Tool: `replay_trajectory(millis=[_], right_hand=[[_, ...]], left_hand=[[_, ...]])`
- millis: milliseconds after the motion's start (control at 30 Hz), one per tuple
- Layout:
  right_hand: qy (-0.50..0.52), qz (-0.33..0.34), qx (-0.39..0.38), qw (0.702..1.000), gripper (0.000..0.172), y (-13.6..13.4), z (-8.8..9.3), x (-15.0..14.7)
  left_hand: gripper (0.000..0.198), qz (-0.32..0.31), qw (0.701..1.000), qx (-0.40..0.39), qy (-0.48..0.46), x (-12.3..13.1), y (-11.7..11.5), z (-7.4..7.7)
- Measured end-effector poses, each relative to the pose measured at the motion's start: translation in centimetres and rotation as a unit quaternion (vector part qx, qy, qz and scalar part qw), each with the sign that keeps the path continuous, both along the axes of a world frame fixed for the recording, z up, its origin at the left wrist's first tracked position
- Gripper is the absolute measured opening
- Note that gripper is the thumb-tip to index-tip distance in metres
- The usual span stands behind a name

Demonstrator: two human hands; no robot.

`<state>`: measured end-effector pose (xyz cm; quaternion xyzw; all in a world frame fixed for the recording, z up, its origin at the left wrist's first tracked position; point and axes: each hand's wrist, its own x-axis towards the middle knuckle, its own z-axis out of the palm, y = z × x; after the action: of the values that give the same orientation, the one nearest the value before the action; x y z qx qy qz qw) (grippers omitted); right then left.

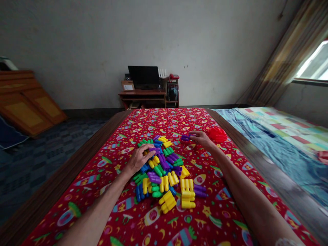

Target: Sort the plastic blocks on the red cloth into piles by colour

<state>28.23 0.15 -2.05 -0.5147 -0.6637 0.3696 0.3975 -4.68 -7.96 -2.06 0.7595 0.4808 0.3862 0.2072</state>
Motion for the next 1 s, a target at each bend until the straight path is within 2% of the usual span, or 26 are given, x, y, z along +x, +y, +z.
replay_trajectory(millis=[100,233,367,500,600,700,767,867,933,1000], right_hand=[[0.022,0.125,-0.032,0.991,0.051,-0.7,1.0,-0.5],[0.043,0.203,-0.016,0.978,0.053,-2.3,1.7,-4.0],[0.033,0.259,0.034,0.965,0.044,-4.6,2.1,-8.1],[-0.021,0.27,0.073,0.96,0.032,-5.1,2.7,-8.4],[-0.032,0.195,0.06,0.978,0.028,-3.3,2.4,-6.3],[-0.037,0.031,0.053,0.997,0.027,-1.0,1.3,-3.5],[-0.076,-0.056,0.053,0.994,0.026,0.0,0.6,-1.8],[-0.22,-0.115,0.08,0.965,0.025,0.2,0.4,-0.2],[-0.322,-0.139,0.112,0.93,0.025,-0.4,1.1,0.1],[-0.364,-0.145,0.141,0.909,0.026,-1.4,2.1,-0.5]], left_hand=[[0.036,-0.008,1.0,0.003,-0.003,-0.1,0.0,0.0],[0.032,-0.068,0.998,0.004,0.002,0.1,0.0,0.6],[0.026,-0.116,0.993,-0.004,0.017,0.9,-0.2,1.4],[0.025,-0.11,0.994,0.003,0.014,1.3,-0.2,1.2],[0.026,-0.094,0.995,0.014,0.003,1.1,0.0,0.6],[0.027,-0.085,0.996,0.012,0.001,0.9,0.2,0.1],[0.028,-0.085,0.996,0.011,0.001,0.8,0.3,-0.1],[0.03,-0.086,0.996,0.012,-0.002,0.8,0.3,-0.1],[0.031,-0.085,0.996,0.015,-0.006,0.8,0.3,-0.1],[0.032,-0.072,0.997,0.023,-0.007,1.0,0.3,0.1]])
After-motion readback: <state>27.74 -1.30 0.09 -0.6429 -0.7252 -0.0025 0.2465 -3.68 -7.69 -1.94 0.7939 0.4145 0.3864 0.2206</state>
